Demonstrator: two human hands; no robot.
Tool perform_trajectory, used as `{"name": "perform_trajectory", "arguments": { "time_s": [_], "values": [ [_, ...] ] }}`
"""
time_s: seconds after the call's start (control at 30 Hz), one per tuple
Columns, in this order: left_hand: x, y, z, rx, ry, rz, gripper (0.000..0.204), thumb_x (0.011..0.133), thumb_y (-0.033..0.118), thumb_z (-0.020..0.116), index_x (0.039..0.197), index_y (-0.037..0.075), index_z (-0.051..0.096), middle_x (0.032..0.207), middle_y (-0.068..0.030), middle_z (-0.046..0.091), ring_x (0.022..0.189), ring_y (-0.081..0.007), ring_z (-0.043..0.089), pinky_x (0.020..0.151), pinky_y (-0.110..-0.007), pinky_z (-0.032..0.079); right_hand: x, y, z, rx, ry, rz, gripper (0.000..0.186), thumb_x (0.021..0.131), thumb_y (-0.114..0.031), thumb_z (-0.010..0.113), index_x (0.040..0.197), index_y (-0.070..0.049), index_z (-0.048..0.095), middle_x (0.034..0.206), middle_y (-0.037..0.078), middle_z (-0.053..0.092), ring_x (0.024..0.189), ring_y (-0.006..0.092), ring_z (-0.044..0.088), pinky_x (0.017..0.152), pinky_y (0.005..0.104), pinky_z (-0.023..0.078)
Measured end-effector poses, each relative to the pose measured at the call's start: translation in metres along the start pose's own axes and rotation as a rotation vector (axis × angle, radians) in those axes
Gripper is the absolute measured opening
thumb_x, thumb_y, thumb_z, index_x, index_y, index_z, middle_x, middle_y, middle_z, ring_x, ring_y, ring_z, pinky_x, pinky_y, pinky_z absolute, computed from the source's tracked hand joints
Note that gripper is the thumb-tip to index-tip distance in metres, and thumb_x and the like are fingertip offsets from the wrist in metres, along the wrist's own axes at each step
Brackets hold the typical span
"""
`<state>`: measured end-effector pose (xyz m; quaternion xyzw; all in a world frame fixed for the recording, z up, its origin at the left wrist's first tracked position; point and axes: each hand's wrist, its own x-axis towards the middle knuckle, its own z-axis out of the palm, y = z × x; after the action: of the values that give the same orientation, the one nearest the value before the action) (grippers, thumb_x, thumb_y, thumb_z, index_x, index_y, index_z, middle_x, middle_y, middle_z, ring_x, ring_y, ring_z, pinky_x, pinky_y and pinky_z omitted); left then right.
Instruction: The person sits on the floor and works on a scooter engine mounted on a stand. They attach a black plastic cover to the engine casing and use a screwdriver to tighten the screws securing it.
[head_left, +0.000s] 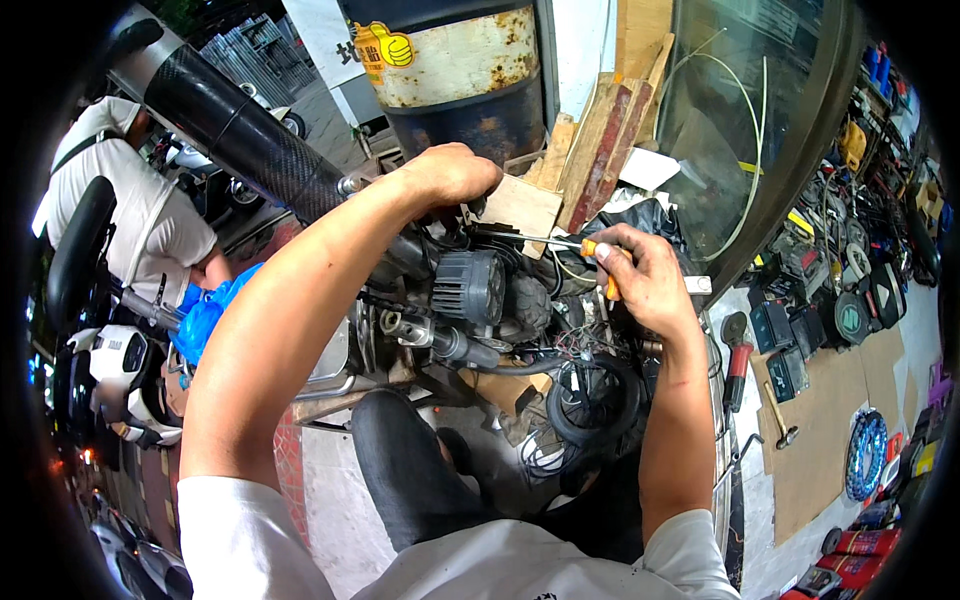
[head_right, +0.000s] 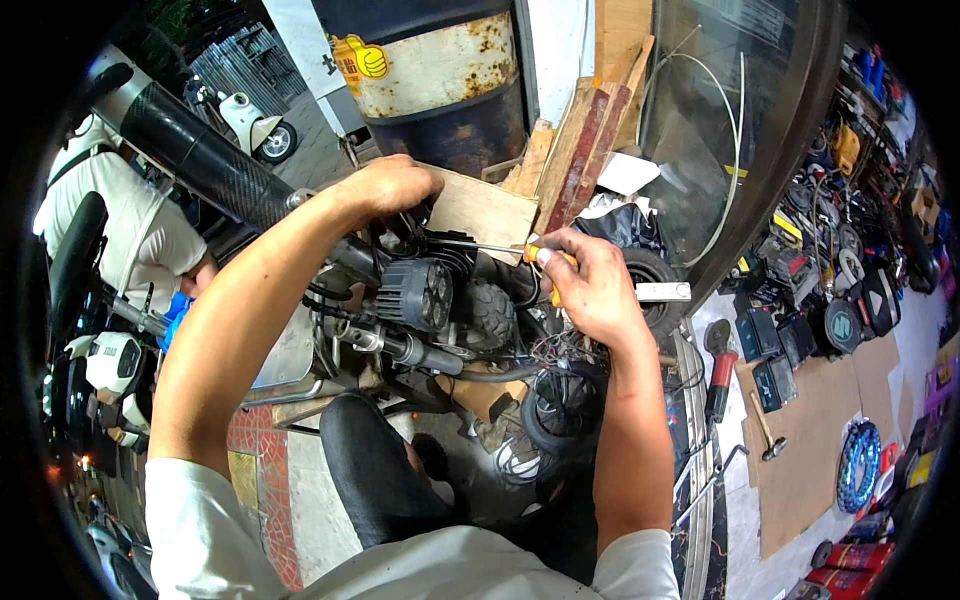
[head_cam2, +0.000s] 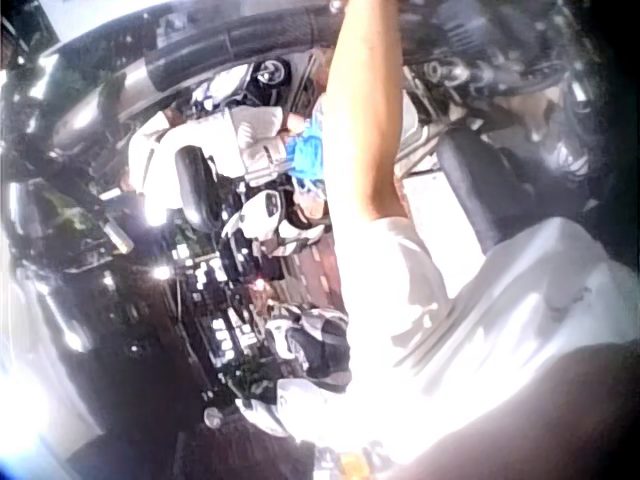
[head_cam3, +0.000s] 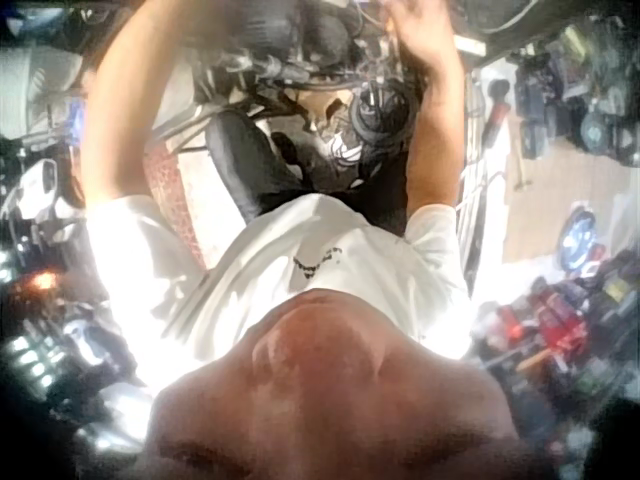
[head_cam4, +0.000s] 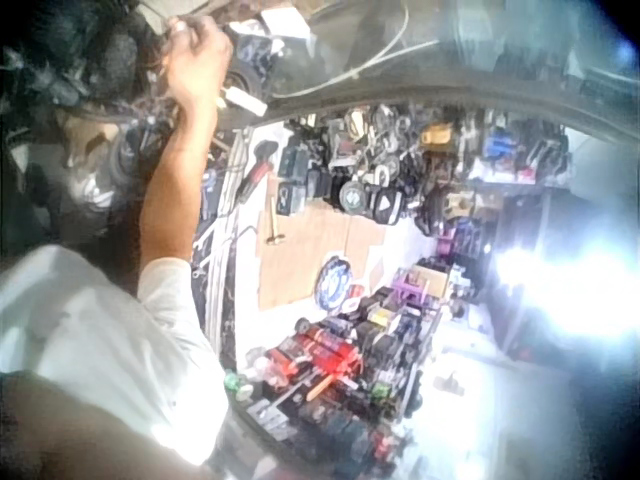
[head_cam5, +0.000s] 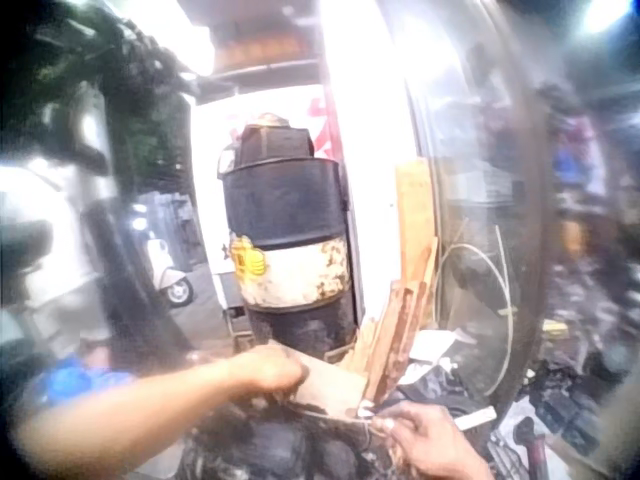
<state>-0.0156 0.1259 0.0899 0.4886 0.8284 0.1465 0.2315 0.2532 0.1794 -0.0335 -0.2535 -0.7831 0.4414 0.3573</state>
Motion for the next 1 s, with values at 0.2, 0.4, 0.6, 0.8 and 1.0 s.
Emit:
{"name": "perform_trajectory", "arguments": {
  "time_s": [0.2,0.4,0.6,0.8,1.0],
  "values": [
    [0.011,-0.001,0.003,0.223,-0.021,-0.011,0.054,0.089,0.029,0.058,0.121,-0.013,0.07,0.122,-0.0281,0.074,0.11,-0.0343,0.072,0.094,-0.043,0.055,0.012,0.009,0.007,0.004,-0.012,0.034,0.024,0.101,-0.016,0.063,0.109,0.005,0.073,0.071,0.01,0.068,0.065,0.0154,0.066,0.064,0.0339,0.053],
    [0.011,0.002,0.003,0.194,-0.05,-0.018,0.045,0.092,0.031,0.056,0.104,-0.009,0.073,0.101,-0.022,0.076,0.082,-0.0375,0.076,0.061,-0.063,0.059,0.015,0.027,0.011,0.161,-0.028,0.044,0.027,0.102,-0.019,0.063,0.107,0.006,0.074,0.071,0.007,0.068,0.064,0.0133,0.065,0.061,0.0313,0.052],
    [0.012,0.003,0.004,0.087,-0.05,-0.078,0.034,0.088,0.027,0.06,0.09,-0.005,0.071,0.085,-0.0166,0.072,0.068,-0.0292,0.075,0.055,-0.049,0.056,0.017,0.033,0.011,0.231,-0.057,0.072,0.029,0.102,-0.022,0.065,0.108,0.005,0.074,0.073,0.006,0.068,0.063,0.0109,0.063,0.06,0.0295,0.051],
    [0.009,0.005,0.004,0.091,-0.027,-0.068,0.037,0.087,0.024,0.06,0.091,-0.011,0.071,0.09,-0.0207,0.072,0.066,-0.0321,0.073,0.058,-0.048,0.057,0.016,0.039,0.02,0.236,-0.036,0.066,0.028,0.103,-0.021,0.064,0.108,0.004,0.074,0.074,0.007,0.069,0.066,0.0127,0.064,0.063,0.0317,0.052],
    [-0.001,0.019,0.002,0.215,-0.038,-0.088,0.045,0.09,0.03,0.058,0.102,-0.01,0.074,0.106,-0.026,0.076,0.092,-0.0366,0.077,0.082,-0.047,0.06,0.013,0.034,0.024,0.129,0.03,-0.02,0.026,0.102,-0.018,0.062,0.109,0.005,0.072,0.074,0.008,0.069,0.069,0.014,0.066,0.064,0.0327,0.053]
  ]
}}
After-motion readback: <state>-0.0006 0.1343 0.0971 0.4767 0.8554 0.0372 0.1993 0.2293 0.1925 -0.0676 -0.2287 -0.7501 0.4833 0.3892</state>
